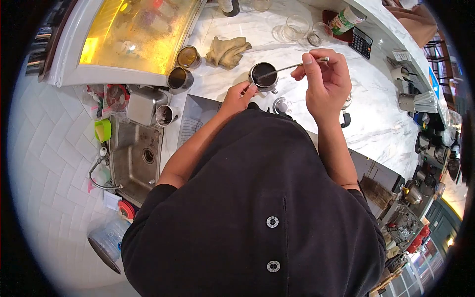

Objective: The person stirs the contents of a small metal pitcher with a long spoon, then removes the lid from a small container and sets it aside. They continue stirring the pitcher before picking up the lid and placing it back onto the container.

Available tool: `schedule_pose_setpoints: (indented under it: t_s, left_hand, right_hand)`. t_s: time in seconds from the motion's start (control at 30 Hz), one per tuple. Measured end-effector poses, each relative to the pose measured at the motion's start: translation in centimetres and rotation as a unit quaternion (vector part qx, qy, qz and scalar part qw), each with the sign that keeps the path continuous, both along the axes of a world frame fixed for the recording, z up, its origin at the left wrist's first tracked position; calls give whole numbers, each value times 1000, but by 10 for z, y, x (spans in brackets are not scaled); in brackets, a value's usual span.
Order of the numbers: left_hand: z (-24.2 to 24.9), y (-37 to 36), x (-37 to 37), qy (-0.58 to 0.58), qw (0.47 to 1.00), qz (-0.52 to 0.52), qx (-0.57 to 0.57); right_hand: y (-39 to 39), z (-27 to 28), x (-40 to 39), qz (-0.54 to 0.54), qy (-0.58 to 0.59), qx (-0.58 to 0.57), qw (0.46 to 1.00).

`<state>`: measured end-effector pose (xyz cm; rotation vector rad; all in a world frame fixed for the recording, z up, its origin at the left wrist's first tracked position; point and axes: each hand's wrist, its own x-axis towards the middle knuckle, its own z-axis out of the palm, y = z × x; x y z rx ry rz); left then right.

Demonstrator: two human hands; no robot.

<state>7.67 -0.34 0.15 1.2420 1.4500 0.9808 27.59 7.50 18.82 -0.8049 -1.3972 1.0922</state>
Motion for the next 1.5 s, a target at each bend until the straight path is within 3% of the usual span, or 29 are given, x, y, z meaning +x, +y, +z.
schedule_pose_setpoints:
  t_s: [0.2,0.3,0.6,0.73,0.93,1.13,1.43,1.5]
  left_hand:
    - [-8,1,-1,-10,1000,-7,1]
    - [-7,0,-3,-2,1000,-16,-6]
    - [7,-1,2,-40,999,-6,-14]
    - [12,-1,-1,-24,998,-30,-55]
    - [12,1,-1,-20,998,-31,-42]
    - [-5,2,-4,5,997,-51,-51]
    - [-4,-2,-1,-26,999,-10,-21]
    - [1,-1,-4,-28,996,-50,-61]
  right_hand:
    - [7,-6,-4,-32,54,23,998]
    - [2,0,4,-62,-35,56,996]
    - [-6,6,4,16,-51,88,995]
    - [-5,6,2,-2,-95,112,989]
    - [-3,11,5,-6,-135,52,990]
    - [1,-8,13,-22,-215,76,973]
    - [-9,2,8,-11,-222,53,974]
    - [-9,3,7,-8,-224,53,973]
